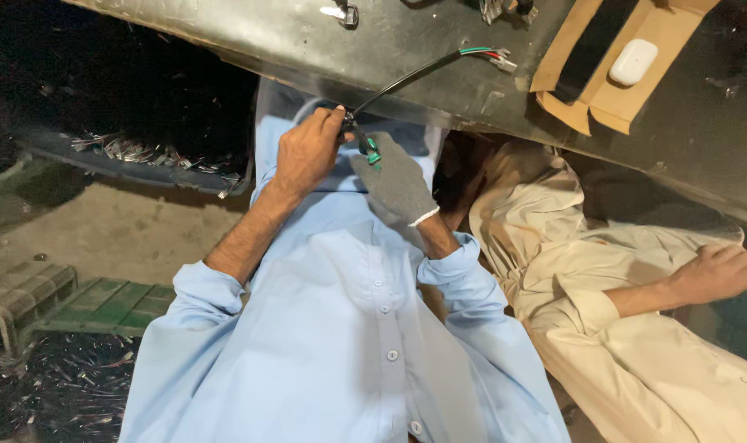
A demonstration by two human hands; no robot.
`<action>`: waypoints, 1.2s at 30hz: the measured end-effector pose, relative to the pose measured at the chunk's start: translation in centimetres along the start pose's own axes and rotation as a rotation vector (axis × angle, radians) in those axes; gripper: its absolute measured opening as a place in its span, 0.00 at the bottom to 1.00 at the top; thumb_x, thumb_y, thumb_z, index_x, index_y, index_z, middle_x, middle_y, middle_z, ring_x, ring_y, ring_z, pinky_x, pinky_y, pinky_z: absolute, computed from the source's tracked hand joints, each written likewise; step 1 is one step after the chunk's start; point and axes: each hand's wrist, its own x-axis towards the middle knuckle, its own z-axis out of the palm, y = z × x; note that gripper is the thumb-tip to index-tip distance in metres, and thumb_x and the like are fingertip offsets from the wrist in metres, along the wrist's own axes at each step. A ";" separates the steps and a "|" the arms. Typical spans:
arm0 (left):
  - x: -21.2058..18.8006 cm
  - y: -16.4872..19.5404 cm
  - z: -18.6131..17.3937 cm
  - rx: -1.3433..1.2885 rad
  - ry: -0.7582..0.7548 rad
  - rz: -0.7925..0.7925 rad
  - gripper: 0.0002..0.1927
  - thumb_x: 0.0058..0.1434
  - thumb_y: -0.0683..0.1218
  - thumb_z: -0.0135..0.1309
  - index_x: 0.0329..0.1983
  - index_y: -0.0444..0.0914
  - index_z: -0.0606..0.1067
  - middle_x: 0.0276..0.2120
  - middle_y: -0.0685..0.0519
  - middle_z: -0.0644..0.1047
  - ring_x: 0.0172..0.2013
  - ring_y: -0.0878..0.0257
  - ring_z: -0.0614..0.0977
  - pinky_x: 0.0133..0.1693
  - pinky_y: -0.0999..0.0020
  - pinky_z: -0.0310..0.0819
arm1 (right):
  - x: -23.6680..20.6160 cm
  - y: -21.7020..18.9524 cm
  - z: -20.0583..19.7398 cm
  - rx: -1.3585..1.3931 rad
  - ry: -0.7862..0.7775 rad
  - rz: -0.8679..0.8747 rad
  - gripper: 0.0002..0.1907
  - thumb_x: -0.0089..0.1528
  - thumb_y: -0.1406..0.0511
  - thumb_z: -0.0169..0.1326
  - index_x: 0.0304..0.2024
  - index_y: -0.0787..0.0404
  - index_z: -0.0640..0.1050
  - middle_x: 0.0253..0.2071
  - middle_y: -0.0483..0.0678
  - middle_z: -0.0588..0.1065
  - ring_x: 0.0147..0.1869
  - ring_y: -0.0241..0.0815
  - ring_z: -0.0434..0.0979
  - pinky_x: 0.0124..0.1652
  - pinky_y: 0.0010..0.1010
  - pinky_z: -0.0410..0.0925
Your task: The person sits at a workbench assembling wire harnesses. They strip insulation from the ends of a black cable, twist the exposed colored wires, insert them into connector housings, and crimp or secure the terminals, occasionally using pliers, then place the finished harness on the bench with a growing pile of completed harnesses.
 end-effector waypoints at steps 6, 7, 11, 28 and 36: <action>0.3 -0.3 -0.7 -0.107 -0.125 -0.120 0.24 0.68 0.52 0.59 0.59 0.33 0.70 0.36 0.45 0.76 0.32 0.47 0.80 0.29 0.54 0.71 | 2.7 0.0 1.5 0.107 0.033 -0.010 0.17 0.66 0.58 0.58 0.49 0.62 0.73 0.42 0.63 0.79 0.47 0.69 0.78 0.41 0.49 0.71; 0.3 -0.3 -1.0 -0.154 -0.119 -0.135 0.22 0.68 0.52 0.58 0.58 0.33 0.70 0.35 0.45 0.76 0.32 0.46 0.79 0.29 0.54 0.71 | 2.8 0.0 1.5 0.096 0.030 0.049 0.17 0.66 0.58 0.58 0.49 0.63 0.72 0.40 0.63 0.79 0.47 0.68 0.78 0.40 0.50 0.70; -0.3 0.4 -1.8 -0.738 -0.238 -0.341 0.19 0.75 0.53 0.50 0.57 0.33 0.68 0.30 0.51 0.76 0.28 0.58 0.77 0.32 0.62 0.70 | 2.0 0.8 0.7 0.119 0.090 -0.043 0.18 0.64 0.61 0.58 0.50 0.63 0.71 0.39 0.60 0.79 0.45 0.63 0.81 0.40 0.46 0.71; 0.9 1.6 -1.6 -0.170 -0.221 -0.221 0.22 0.70 0.57 0.56 0.53 0.36 0.70 0.36 0.44 0.79 0.35 0.41 0.80 0.31 0.49 0.71 | -0.4 0.1 0.4 0.362 -0.057 0.074 0.13 0.65 0.62 0.54 0.48 0.64 0.73 0.38 0.54 0.76 0.41 0.45 0.74 0.43 0.37 0.70; -2.7 -1.8 -4.7 -0.468 0.196 -0.540 0.25 0.74 0.52 0.59 0.63 0.35 0.64 0.41 0.45 0.76 0.37 0.55 0.79 0.42 0.59 0.76 | 2.0 -1.5 -4.6 0.170 0.016 -0.110 0.19 0.59 0.62 0.61 0.51 0.60 0.74 0.41 0.47 0.79 0.46 0.40 0.82 0.47 0.34 0.72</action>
